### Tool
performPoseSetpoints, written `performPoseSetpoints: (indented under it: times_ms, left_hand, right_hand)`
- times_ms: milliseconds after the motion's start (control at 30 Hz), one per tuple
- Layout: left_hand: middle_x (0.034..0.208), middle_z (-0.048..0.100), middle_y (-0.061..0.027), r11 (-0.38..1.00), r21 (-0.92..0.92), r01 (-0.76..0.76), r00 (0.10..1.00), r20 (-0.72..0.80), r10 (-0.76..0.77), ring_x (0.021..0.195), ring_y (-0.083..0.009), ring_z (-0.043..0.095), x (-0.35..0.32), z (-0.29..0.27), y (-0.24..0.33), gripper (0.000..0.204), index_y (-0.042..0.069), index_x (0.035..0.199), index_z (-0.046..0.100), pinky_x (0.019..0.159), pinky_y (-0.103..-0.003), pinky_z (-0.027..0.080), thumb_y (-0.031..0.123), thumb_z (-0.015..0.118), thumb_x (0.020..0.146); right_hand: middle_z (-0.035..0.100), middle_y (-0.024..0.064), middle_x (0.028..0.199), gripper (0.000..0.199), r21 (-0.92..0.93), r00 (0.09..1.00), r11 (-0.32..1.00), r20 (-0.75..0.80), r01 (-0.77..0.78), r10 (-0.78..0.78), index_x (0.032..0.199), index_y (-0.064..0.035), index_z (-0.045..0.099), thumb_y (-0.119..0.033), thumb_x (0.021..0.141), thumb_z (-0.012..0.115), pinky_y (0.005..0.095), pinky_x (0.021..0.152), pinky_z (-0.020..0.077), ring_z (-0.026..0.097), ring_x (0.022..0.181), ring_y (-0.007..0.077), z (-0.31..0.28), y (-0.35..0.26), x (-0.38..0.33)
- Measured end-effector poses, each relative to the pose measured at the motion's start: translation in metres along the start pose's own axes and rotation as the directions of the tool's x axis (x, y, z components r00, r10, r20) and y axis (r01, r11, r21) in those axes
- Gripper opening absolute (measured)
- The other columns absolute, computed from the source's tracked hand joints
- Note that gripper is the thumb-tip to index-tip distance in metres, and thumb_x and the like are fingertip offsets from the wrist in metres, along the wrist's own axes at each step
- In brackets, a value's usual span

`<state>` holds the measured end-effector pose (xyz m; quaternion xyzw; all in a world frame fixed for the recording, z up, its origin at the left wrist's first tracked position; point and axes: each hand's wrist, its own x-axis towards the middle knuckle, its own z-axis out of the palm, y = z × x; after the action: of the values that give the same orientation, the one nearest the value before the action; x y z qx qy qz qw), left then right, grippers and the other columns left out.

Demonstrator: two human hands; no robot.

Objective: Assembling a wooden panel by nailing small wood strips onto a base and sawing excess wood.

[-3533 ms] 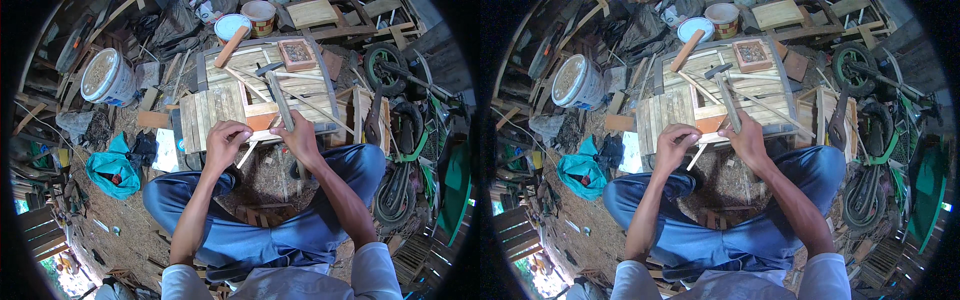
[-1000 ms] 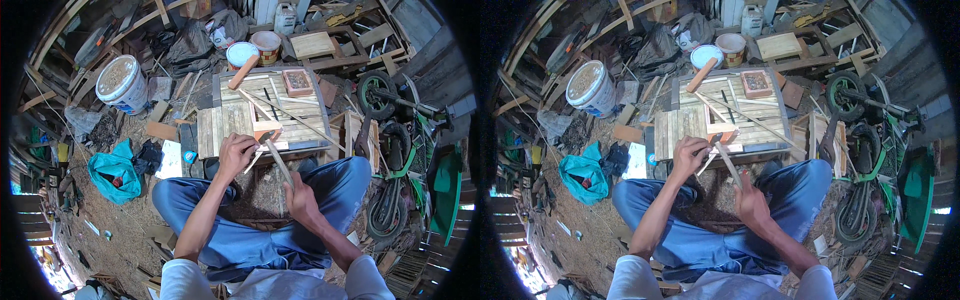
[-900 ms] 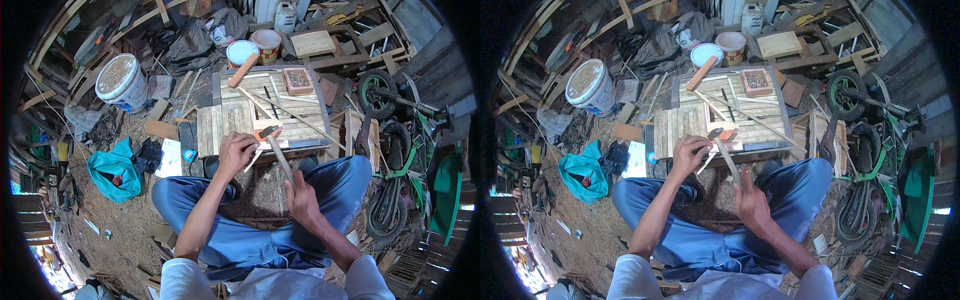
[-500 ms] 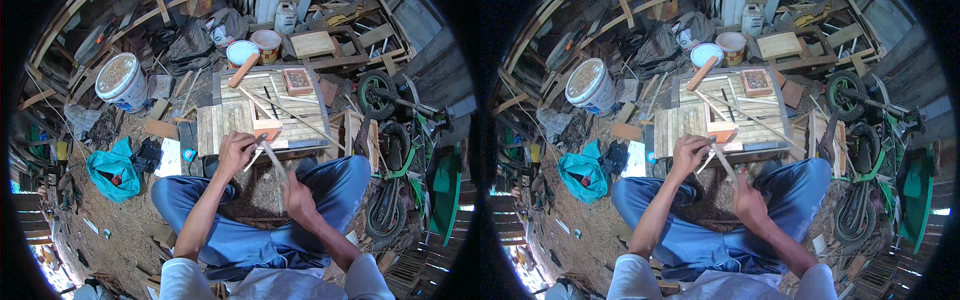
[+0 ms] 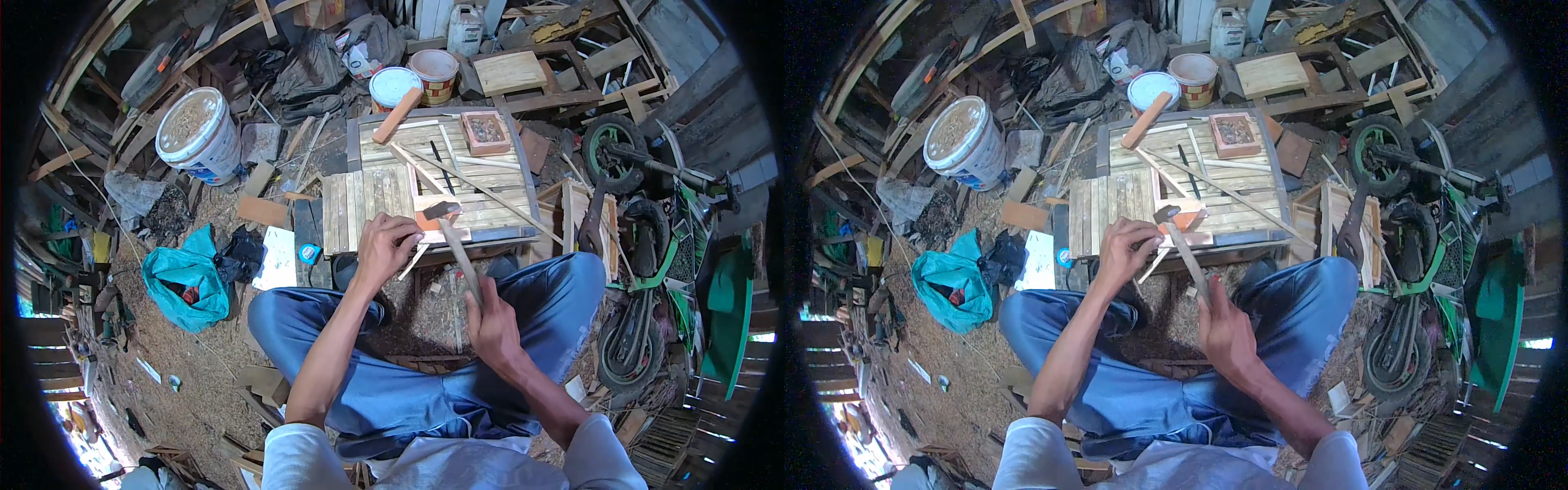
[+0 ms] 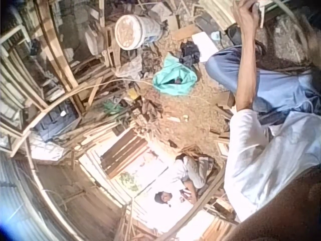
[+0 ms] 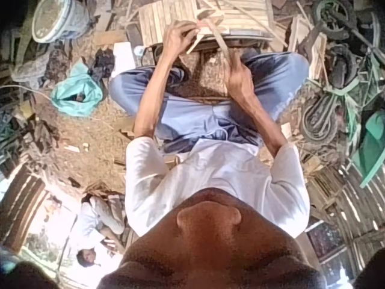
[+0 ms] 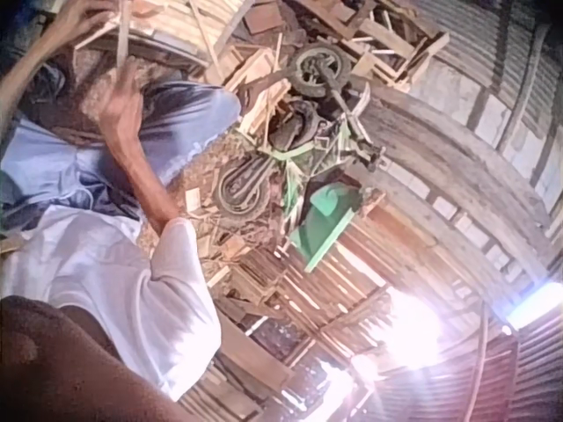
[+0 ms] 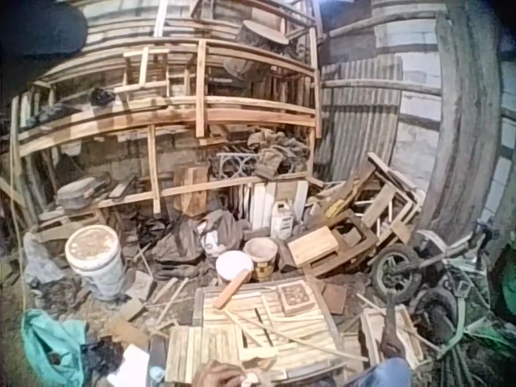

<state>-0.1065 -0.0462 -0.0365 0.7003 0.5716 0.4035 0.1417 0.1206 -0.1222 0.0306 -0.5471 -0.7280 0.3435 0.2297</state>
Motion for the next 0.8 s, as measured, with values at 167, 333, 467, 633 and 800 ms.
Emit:
performPoseSetpoints:
  times_ms: [167, 333, 467, 633, 800]
  left_hand:
    - [0.093, 0.072, -0.0019, 1.0, -0.006, 0.002, 1.0, 0.004, -0.002, 0.085, -0.0243, 0.06, 0.003, 0.001, 0.0, 0.012, 0.009, 0.086, 0.076, 0.077, -0.037, 0.045, 0.014, 0.076, 0.076]
    - [0.093, 0.072, -0.0029, 1.0, -0.013, -0.01, 1.0, 0.006, 0.01, 0.085, -0.0243, 0.06, 0.001, -0.001, 0.0, 0.012, 0.007, 0.086, 0.075, 0.078, -0.036, 0.045, 0.013, 0.076, 0.075]
    - [0.094, 0.072, -0.003, 1.0, -0.016, 0.017, 1.0, 0.0, -0.017, 0.084, -0.0244, 0.06, 0.001, 0.002, 0.0, 0.012, 0.007, 0.086, 0.075, 0.077, -0.037, 0.045, 0.013, 0.076, 0.075]
    - [0.094, 0.072, -0.0029, 1.0, -0.011, 0.012, 1.0, 0.023, -0.011, 0.085, -0.0245, 0.06, -0.001, -0.002, 0.001, 0.014, 0.008, 0.087, 0.076, 0.078, -0.036, 0.045, 0.013, 0.075, 0.075]
    - [0.094, 0.072, -0.0027, 1.0, 0.03, -0.007, 1.0, -0.009, 0.007, 0.084, -0.024, 0.06, 0.0, 0.002, 0.0, 0.012, 0.008, 0.087, 0.076, 0.076, -0.036, 0.043, 0.013, 0.075, 0.075]
  right_hand:
    - [0.061, 0.0319, 0.079, 0.036, -0.136, 0.981, 0.985, 0.146, -0.108, 0.127, 0.128, -0.002, 0.039, -0.013, 0.095, 0.049, 0.0588, 0.063, 0.0443, 0.059, 0.075, 0.0524, 0.0, 0.01, 0.007]
    - [0.062, 0.0308, 0.08, 0.035, 0.014, 0.995, 0.999, -0.085, 0.044, -0.042, 0.128, -0.0039, 0.039, -0.015, 0.095, 0.049, 0.0608, 0.065, 0.044, 0.059, 0.076, 0.0518, -0.005, -0.006, 0.0]
    - [0.062, 0.0309, 0.081, 0.033, -0.183, 0.981, 0.977, 0.141, -0.105, 0.131, 0.125, -0.0048, 0.041, -0.016, 0.095, 0.05, 0.0612, 0.066, 0.0436, 0.059, 0.076, 0.0517, 0.003, 0.012, 0.007]
    - [0.062, 0.0297, 0.08, 0.032, -0.013, 0.998, 0.999, -0.049, 0.042, -0.042, 0.124, -0.0048, 0.041, -0.016, 0.095, 0.052, 0.0609, 0.064, 0.0431, 0.059, 0.073, 0.0514, -0.002, -0.003, 0.004]
    - [0.056, 0.0263, 0.069, 0.023, -0.162, 0.997, 0.986, 0.068, -0.027, 0.039, 0.116, -0.0045, 0.045, -0.007, 0.095, 0.054, 0.0471, 0.052, 0.0433, 0.058, 0.066, 0.049, 0.008, 0.016, 0.003]
